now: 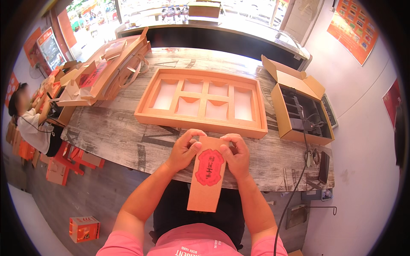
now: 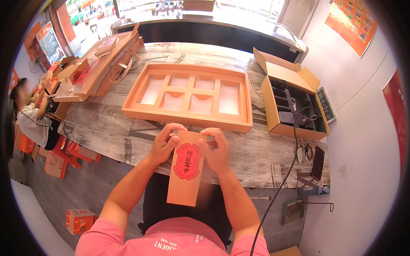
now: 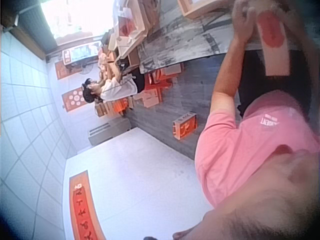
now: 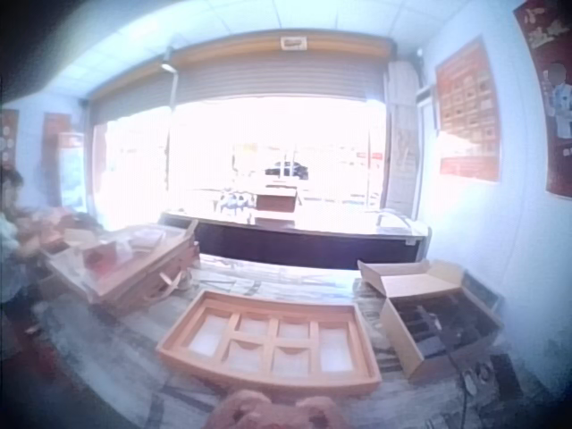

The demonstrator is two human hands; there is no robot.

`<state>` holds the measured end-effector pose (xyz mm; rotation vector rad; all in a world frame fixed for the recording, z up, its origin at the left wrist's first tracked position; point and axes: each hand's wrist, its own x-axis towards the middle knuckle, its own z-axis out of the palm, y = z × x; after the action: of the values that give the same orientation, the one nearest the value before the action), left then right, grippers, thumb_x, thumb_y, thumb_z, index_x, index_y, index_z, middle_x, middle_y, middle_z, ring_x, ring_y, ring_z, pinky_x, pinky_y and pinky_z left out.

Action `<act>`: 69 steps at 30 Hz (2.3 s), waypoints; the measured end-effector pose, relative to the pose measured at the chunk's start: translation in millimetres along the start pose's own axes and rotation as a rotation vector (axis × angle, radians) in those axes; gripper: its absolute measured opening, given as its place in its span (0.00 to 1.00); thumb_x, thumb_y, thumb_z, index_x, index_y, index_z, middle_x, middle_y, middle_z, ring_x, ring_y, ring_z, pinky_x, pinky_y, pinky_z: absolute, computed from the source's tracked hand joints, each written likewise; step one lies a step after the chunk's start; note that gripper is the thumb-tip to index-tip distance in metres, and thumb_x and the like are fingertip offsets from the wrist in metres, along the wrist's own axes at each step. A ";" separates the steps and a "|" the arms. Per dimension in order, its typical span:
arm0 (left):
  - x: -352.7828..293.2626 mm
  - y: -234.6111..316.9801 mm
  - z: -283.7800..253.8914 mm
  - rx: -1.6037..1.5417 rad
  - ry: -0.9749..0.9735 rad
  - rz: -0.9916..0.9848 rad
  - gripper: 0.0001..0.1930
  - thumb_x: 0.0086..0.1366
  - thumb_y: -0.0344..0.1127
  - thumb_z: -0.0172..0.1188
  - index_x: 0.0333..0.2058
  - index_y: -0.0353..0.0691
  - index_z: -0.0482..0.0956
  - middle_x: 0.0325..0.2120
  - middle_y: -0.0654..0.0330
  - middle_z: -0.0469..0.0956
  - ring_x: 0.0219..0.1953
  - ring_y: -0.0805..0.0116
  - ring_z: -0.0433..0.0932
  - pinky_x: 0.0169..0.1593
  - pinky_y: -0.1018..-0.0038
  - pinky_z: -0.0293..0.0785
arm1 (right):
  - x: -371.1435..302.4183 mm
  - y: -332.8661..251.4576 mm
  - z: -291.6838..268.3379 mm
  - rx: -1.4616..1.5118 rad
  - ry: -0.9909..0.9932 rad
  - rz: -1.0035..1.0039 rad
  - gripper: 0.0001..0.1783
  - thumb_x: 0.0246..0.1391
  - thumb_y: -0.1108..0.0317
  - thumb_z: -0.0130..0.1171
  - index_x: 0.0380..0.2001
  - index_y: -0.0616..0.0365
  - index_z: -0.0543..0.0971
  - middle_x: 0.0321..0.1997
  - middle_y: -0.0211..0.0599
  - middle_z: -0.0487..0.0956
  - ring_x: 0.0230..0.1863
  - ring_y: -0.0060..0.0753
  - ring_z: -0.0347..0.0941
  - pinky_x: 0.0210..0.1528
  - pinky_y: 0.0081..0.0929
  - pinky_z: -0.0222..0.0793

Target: The person assembles a cardboard box frame by folding the pre-scored edges into a tray shape. The person then places several smaller, labeled paper-wrapped items into the compartments of a matching wooden insert within the box.

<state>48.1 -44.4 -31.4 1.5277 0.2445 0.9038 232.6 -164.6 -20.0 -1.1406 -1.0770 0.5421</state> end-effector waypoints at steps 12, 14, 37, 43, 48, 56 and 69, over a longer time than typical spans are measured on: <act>10.8 28.3 9.5 0.536 -0.122 0.360 0.34 0.51 0.30 0.75 0.58 0.38 0.76 0.59 0.48 0.75 0.63 0.48 0.73 0.66 0.59 0.71 | 4.2 17.8 -18.0 0.255 0.047 0.348 0.17 0.75 0.58 0.54 0.46 0.60 0.83 0.42 0.25 0.81 0.43 0.15 0.73 0.47 0.18 0.70; 10.4 25.5 6.0 0.479 -0.132 0.336 0.33 0.51 0.32 0.77 0.56 0.37 0.76 0.56 0.49 0.77 0.60 0.49 0.76 0.64 0.60 0.72 | 4.9 19.2 -14.0 0.207 0.052 0.313 0.22 0.75 0.51 0.54 0.47 0.61 0.83 0.44 0.28 0.82 0.45 0.18 0.74 0.49 0.20 0.70; 26.9 64.6 20.6 0.474 0.019 0.522 0.28 0.69 0.40 0.68 0.63 0.34 0.74 0.63 0.42 0.70 0.63 0.48 0.73 0.66 0.59 0.70 | -4.1 9.0 -15.7 -0.323 0.086 -0.508 0.38 0.67 0.54 0.63 0.69 0.70 0.65 0.64 0.52 0.72 0.63 0.51 0.70 0.65 0.44 0.66; 37.3 61.9 24.1 0.464 0.081 0.552 0.14 0.72 0.36 0.63 0.51 0.34 0.79 0.57 0.45 0.74 0.58 0.51 0.77 0.59 0.63 0.74 | -0.8 -2.9 -15.3 -0.292 0.013 -0.533 0.34 0.70 0.56 0.60 0.69 0.68 0.67 0.64 0.53 0.73 0.62 0.51 0.71 0.60 0.42 0.71; 45.7 68.2 29.7 0.484 0.195 0.454 0.13 0.71 0.33 0.64 0.50 0.34 0.78 0.52 0.47 0.79 0.54 0.56 0.79 0.57 0.67 0.74 | -0.1 -3.2 -15.7 -0.299 0.048 -0.549 0.32 0.69 0.60 0.60 0.69 0.68 0.68 0.64 0.54 0.74 0.62 0.52 0.71 0.59 0.41 0.72; 50.3 59.5 28.3 0.325 0.287 0.516 0.22 0.66 0.33 0.71 0.56 0.38 0.76 0.50 0.54 0.82 0.52 0.62 0.81 0.56 0.67 0.76 | 1.1 -4.0 -14.5 -0.286 0.023 -0.464 0.32 0.66 0.64 0.61 0.70 0.65 0.69 0.64 0.53 0.73 0.62 0.49 0.71 0.60 0.40 0.71; 60.7 93.6 29.4 0.387 0.130 0.422 0.09 0.61 0.26 0.71 0.38 0.39 0.79 0.40 0.57 0.83 0.44 0.63 0.80 0.51 0.68 0.76 | 0.2 -10.4 -12.4 -0.293 0.037 -0.539 0.30 0.69 0.64 0.60 0.69 0.64 0.69 0.66 0.53 0.72 0.64 0.50 0.71 0.61 0.41 0.72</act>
<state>75.1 -46.3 80.7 1.9217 0.2006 1.3504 242.0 -173.9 -10.7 -1.0436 -1.3967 -0.0626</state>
